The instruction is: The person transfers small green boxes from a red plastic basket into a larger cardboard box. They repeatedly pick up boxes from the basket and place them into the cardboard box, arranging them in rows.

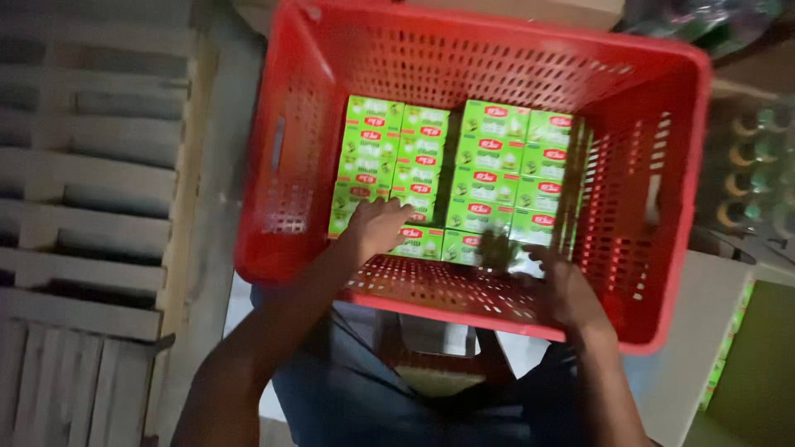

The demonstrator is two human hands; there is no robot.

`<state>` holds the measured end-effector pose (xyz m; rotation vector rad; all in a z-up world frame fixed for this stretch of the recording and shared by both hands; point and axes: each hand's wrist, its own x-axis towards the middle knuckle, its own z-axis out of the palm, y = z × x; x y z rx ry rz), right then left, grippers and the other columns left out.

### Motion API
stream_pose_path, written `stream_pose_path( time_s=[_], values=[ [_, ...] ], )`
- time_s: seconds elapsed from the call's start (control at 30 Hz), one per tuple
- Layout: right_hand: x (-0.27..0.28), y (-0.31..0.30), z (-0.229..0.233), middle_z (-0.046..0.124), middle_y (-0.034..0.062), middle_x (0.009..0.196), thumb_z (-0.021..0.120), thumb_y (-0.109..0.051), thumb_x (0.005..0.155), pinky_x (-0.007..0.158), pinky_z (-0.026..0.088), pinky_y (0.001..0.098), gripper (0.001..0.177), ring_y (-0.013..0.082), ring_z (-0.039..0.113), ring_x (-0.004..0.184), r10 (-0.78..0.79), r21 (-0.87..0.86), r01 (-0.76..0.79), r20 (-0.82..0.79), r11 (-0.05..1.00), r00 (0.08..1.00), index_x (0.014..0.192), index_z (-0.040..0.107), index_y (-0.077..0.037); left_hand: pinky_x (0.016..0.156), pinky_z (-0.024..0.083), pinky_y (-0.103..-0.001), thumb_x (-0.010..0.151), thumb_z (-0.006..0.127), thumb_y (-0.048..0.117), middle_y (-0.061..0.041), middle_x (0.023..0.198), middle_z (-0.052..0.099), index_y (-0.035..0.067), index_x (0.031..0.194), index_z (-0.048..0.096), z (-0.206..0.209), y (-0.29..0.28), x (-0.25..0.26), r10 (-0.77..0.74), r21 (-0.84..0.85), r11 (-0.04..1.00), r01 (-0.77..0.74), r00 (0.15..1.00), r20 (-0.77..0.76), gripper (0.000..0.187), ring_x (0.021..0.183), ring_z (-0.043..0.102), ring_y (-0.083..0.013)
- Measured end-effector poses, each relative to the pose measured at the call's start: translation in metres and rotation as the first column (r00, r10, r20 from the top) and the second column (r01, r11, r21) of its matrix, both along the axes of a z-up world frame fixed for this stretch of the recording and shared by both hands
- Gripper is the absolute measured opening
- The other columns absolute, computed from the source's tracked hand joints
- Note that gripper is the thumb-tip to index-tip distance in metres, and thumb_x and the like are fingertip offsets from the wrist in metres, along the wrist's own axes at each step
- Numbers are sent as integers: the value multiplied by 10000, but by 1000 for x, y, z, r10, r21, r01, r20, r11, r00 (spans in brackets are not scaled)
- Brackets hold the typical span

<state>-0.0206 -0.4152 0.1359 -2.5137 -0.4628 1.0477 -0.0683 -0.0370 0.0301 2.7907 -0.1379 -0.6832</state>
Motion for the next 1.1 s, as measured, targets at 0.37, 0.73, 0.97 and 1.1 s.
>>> stream_pose_path(
  time_s=[0.37,0.73,0.97,1.1],
  values=[
    [3,23,25,793,157,1301,742,-205,1009,913,584,406,449,271,784,1146,-234,164,228,24,960,972,1413,688,-17,1196,361,-654,918,836,583,-170,1558,542,211,1725,310,-18,-8,33,-270,240,894,378,883,-383,1033,1383,580,-462],
    [3,26,34,801,142,1312,710,-99,1013,986,591,360,429,236,778,1155,-290,233,299,-71,926,954,1436,666,-35,1101,473,-633,848,867,170,-233,1621,417,203,1698,278,-84,-13,-2,-175,187,947,260,910,-376,1035,1432,475,-494],
    [5,32,36,765,159,1395,726,-159,996,1001,590,379,475,267,769,1206,-306,183,317,-89,931,948,1457,675,-57,1234,403,-601,809,987,227,-186,1610,460,68,1655,365,-60,-6,18,-206,62,967,249,897,-390,1063,1488,458,-407],
    [3,21,25,755,150,1426,646,-5,1020,1086,572,350,460,237,757,1264,-321,269,348,-141,898,937,1479,635,-30,1059,524,-521,685,1081,369,-182,1423,626,91,1538,550,-68,8,30,-303,77,941,330,920,-248,1042,1301,629,-381]
  ],
)
